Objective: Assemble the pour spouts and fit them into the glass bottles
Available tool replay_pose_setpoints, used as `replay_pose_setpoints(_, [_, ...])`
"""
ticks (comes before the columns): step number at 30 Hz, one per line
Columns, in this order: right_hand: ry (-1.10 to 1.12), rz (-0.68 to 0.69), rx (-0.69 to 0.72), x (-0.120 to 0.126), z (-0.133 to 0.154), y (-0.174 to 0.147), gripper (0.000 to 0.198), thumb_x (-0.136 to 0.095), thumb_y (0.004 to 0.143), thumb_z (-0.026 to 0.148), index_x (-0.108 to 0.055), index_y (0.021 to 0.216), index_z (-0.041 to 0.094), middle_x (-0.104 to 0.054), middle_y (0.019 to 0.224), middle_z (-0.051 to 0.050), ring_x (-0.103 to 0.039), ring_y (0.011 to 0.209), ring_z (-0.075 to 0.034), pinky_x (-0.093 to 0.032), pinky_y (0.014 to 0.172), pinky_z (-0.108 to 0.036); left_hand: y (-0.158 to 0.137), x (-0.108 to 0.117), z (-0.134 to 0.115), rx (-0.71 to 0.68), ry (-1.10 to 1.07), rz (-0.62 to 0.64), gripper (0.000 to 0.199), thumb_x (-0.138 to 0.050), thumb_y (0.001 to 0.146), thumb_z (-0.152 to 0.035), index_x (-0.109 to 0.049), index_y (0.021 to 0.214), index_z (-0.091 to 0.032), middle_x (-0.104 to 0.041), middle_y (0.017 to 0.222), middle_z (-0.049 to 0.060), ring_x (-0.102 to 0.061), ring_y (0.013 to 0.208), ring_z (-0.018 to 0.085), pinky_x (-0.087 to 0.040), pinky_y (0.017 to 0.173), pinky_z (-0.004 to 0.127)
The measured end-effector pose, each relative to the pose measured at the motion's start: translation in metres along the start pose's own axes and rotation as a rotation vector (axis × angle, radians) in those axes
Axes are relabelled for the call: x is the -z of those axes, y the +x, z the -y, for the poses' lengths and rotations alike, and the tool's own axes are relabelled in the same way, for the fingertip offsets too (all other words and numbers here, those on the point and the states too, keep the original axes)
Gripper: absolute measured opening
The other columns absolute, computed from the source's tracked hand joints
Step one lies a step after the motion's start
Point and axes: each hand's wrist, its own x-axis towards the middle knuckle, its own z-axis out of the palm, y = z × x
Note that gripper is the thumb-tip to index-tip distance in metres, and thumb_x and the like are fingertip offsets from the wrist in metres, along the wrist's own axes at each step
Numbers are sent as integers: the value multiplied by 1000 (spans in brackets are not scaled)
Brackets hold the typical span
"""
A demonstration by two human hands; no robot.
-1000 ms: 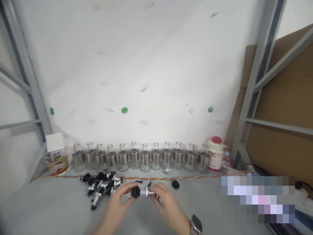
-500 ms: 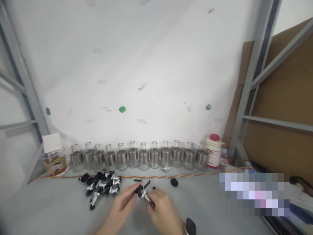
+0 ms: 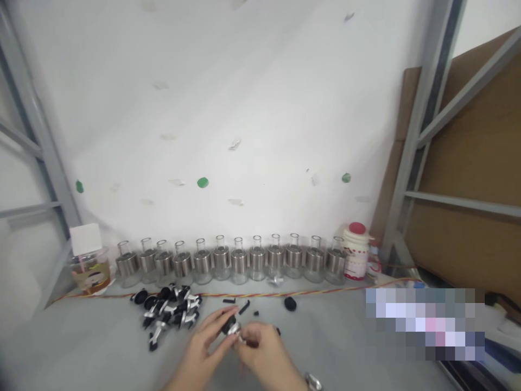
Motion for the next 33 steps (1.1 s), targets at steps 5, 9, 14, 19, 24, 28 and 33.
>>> replay_pose_setpoints(5, [54, 2, -45, -4, -8, 2, 30, -55, 69, 44, -50, 58, 16, -49, 44, 4, -39, 38, -8, -31, 41, -19, -3, -5, 2, 44, 40, 53, 34, -41, 85, -27, -53, 117, -21, -52, 119, 10, -47, 112, 21, -37, 97, 34])
replay_pose_setpoints(9, [71, -5, -39, -8, -15, 3, 30, -56, 70, 43, -49, 61, 16, -52, 45, 3, -44, 40, -9, -33, 42, -20, -5, -10, 5, 46, 34, 78, 36, -36, 86, -24, -48, 119, -16, -50, 117, 14, -47, 110, 22, -37, 96, 37])
replay_pose_setpoints(14, [110, 3, -13, -5, -19, 7, 33, -59, 69, 46, -50, 62, 15, -52, 47, 3, -44, 41, -8, -32, 43, -20, -4, -6, 3, 24, -28, 44, 33, -42, 85, -24, -51, 116, -22, -52, 116, 10, -47, 110, 21, -35, 97, 38])
replay_pose_setpoints(19, [184, 32, -14, 2, -4, 6, 40, -62, 64, 53, -54, 65, 14, -49, 47, 3, -40, 41, -7, -32, 45, -21, 5, -6, 6, 50, -427, -18, 32, -53, 81, -28, -53, 112, -21, -57, 115, 8, -52, 107, 21, -39, 95, 34])
replay_pose_setpoints(24, [155, 66, 18, 3, 2, 1, 36, -60, 67, 48, -55, 63, 13, -50, 48, 3, -41, 43, -8, -33, 46, -21, 6, -11, 7, 32, -550, 8, 35, -63, 74, -24, -55, 108, -22, -58, 114, 7, -53, 107, 21, -39, 96, 33])
replay_pose_setpoints(28, [128, 6, 13, -1, -4, 1, 32, -58, 70, 45, -55, 63, 13, -52, 49, 1, -43, 44, -9, -34, 46, -22, 4, -8, 4, 71, -472, 24, 36, -61, 74, -21, -56, 110, -24, -58, 115, 7, -53, 107, 20, -40, 95, 33])
replay_pose_setpoints(33, [129, -59, 2, -7, -2, -1, 33, -58, 71, 45, -56, 65, 12, -53, 50, 1, -45, 45, -10, -36, 48, -23, 1, -3, -2, 2, -158, -4, 29, -53, 80, -23, -58, 108, -27, -58, 113, 5, -49, 109, 20, -36, 97, 33])
